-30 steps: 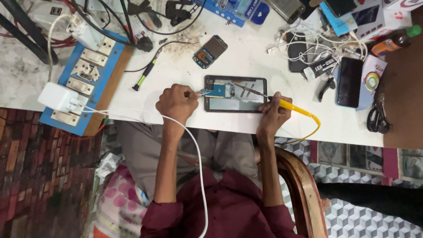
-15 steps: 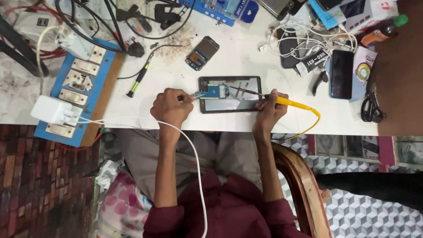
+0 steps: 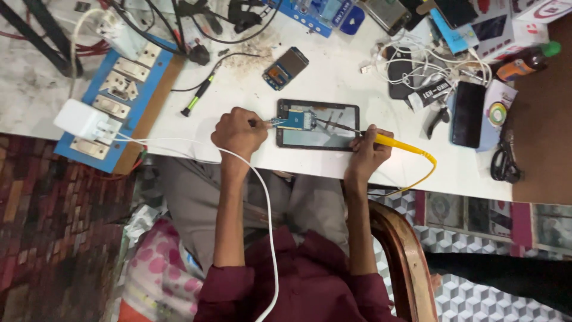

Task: The person uses a soldering iron and tweezers to work on a small circuit board placed on a tablet screen. They repeatedly apply heat and adjust components on the board.

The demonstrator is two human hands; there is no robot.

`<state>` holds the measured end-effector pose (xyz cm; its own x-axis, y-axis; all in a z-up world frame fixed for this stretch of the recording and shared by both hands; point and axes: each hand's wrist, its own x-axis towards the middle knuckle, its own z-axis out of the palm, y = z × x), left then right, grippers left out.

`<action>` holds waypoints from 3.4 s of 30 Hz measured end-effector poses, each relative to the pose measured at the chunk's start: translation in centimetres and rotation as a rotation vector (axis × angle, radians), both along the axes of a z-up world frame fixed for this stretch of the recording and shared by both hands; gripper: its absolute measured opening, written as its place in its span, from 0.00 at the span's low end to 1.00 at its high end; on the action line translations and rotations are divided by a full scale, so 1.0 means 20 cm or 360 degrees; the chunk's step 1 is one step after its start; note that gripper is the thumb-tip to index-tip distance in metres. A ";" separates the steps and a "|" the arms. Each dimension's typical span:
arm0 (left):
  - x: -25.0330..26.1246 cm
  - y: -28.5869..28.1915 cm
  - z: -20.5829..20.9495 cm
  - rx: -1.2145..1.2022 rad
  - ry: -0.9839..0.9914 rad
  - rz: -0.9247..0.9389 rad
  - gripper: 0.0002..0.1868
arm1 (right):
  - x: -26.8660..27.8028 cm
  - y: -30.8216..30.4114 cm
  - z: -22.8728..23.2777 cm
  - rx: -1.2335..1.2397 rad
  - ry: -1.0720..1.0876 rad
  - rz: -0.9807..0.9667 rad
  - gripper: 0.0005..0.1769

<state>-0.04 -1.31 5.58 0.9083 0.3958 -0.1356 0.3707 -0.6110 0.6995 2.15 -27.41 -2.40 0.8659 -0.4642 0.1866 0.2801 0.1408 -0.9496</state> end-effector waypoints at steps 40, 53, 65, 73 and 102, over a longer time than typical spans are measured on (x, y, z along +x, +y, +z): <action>0.06 0.01 -0.06 0.0034 0.0201 0.0018 0.05 | -0.03 0.09 0.23 -0.0672 -0.0166 -0.0003 0.10; 0.04 0.00 -0.05 -0.0008 0.0228 -0.0008 0.06 | 0.09 0.17 0.66 -0.1751 0.0087 0.0259 0.16; 0.04 0.01 -0.05 -0.0021 0.0269 -0.0008 0.10 | 0.12 0.10 0.48 -0.1066 -0.0153 0.0229 0.18; 0.06 0.02 -0.04 0.0019 0.0249 -0.0039 0.09 | 0.13 -0.06 0.21 0.0295 -0.0108 0.0347 0.14; 0.07 0.03 -0.05 0.0077 0.0252 -0.0079 0.09 | 0.09 -0.11 -0.03 0.0182 -0.0013 0.0267 0.14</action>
<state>1.31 -0.64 4.58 0.8958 0.3603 -0.2604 0.4422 -0.6629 0.6042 3.86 -29.51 -3.06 0.9315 -0.3323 0.1481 0.2512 0.2930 -0.9225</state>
